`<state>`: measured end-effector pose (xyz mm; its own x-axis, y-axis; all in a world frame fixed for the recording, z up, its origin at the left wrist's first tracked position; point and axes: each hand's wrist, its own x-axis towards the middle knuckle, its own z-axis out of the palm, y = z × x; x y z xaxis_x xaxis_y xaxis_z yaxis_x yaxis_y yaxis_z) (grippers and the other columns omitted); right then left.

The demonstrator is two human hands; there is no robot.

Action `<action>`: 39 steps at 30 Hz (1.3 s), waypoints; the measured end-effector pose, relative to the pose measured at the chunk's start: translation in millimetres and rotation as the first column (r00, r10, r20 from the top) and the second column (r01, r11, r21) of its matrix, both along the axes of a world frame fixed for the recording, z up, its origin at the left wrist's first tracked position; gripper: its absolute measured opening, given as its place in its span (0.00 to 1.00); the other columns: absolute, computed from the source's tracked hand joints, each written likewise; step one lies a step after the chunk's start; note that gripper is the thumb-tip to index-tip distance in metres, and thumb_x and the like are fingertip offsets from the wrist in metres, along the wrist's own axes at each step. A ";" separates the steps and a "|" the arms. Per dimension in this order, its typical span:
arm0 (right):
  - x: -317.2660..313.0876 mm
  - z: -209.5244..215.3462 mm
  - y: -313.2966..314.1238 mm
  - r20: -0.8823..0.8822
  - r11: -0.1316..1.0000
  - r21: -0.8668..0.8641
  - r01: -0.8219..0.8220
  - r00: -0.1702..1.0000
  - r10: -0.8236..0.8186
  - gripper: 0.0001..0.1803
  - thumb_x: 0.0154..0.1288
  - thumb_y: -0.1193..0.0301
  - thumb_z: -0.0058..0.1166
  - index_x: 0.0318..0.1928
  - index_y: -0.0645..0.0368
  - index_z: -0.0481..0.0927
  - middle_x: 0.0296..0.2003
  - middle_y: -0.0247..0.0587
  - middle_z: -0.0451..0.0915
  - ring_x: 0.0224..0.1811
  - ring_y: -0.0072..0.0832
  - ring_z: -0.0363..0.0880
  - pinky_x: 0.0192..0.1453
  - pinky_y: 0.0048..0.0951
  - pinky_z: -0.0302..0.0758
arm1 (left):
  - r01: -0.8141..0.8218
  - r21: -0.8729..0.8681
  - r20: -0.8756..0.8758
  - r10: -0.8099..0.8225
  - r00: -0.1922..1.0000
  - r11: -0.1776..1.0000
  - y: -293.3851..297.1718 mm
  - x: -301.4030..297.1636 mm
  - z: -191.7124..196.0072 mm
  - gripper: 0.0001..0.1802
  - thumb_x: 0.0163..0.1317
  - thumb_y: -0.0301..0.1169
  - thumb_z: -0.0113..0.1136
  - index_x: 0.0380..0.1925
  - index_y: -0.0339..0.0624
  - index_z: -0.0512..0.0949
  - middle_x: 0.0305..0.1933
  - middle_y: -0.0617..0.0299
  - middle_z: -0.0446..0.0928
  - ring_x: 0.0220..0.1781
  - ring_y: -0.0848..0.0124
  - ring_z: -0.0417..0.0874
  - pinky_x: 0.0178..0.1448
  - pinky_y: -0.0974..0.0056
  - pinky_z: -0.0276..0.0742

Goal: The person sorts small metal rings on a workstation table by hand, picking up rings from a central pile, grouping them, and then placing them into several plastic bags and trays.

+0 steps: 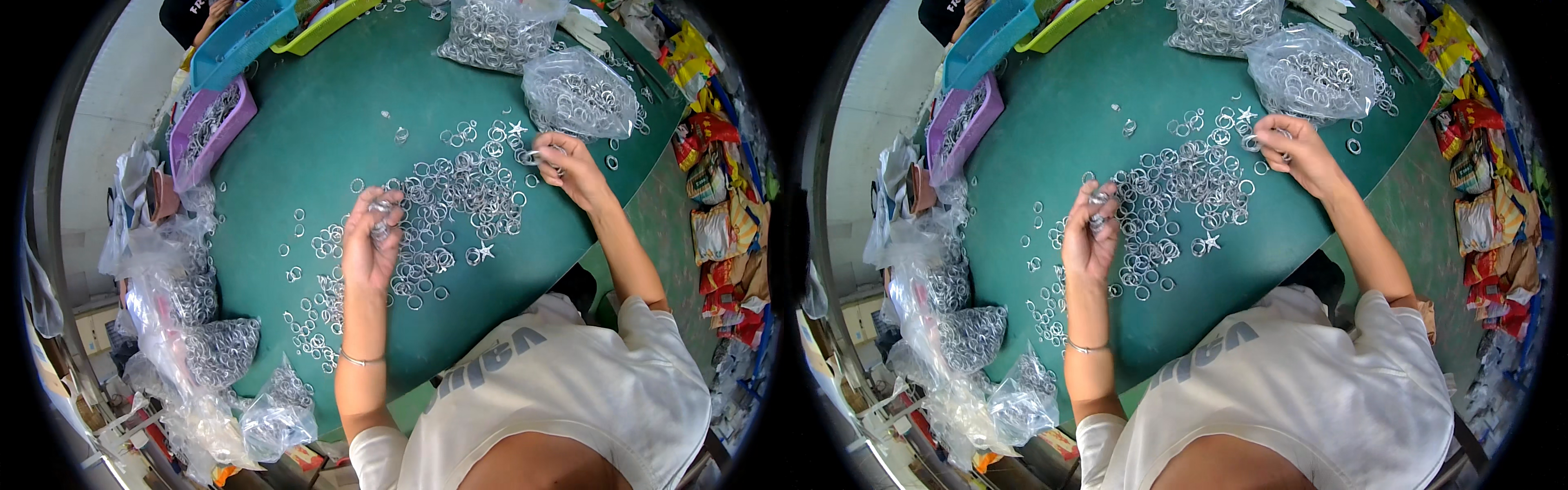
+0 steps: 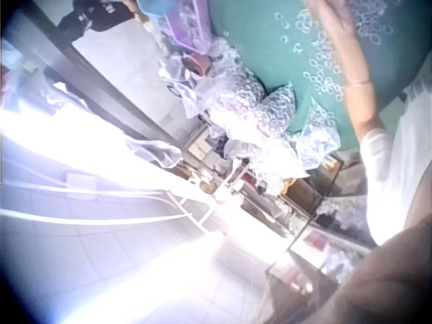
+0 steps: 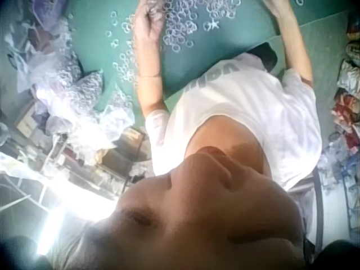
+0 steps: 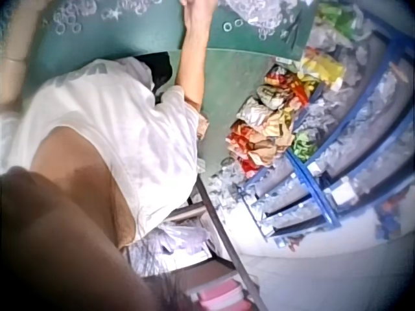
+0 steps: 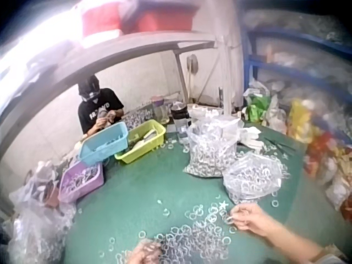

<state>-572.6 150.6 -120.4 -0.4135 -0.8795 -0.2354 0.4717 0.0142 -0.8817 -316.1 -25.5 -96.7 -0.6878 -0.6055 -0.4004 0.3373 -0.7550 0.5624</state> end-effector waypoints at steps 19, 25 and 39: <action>35.2 0.4 22.6 -0.724 0.963 0.269 0.028 0.665 0.183 0.06 0.54 0.73 0.58 0.32 0.60 0.76 0.18 0.38 0.73 0.17 0.26 0.68 0.20 0.24 0.63 | 0.375 -0.402 0.492 -0.148 0.858 0.835 112.7 13.3 -32.6 0.11 0.67 0.29 0.47 0.41 0.34 0.74 0.19 0.70 0.63 0.18 0.82 0.61 0.19 0.78 0.51; 40.9 19.1 20.4 0.395 0.965 -0.254 -0.062 0.904 0.162 0.04 0.60 0.74 0.48 0.33 0.61 0.69 0.35 0.44 0.71 0.21 0.17 0.68 0.13 0.14 0.54 | 0.321 0.191 0.122 -0.347 0.930 0.928 118.2 -3.0 -16.8 0.13 0.67 0.34 0.47 0.43 0.34 0.73 0.23 0.67 0.66 0.23 0.78 0.66 0.21 0.78 0.57; 62.8 9.1 7.1 -0.967 0.967 0.253 0.035 0.029 0.252 0.06 0.55 0.73 0.54 0.34 0.56 0.80 0.28 0.42 0.79 0.29 0.44 0.77 0.29 0.40 0.72 | 0.691 -0.718 0.574 0.488 0.658 -0.086 95.0 -26.9 -36.0 0.10 0.55 0.27 0.58 0.38 0.42 0.78 0.27 0.56 0.75 0.25 0.55 0.77 0.27 0.57 0.72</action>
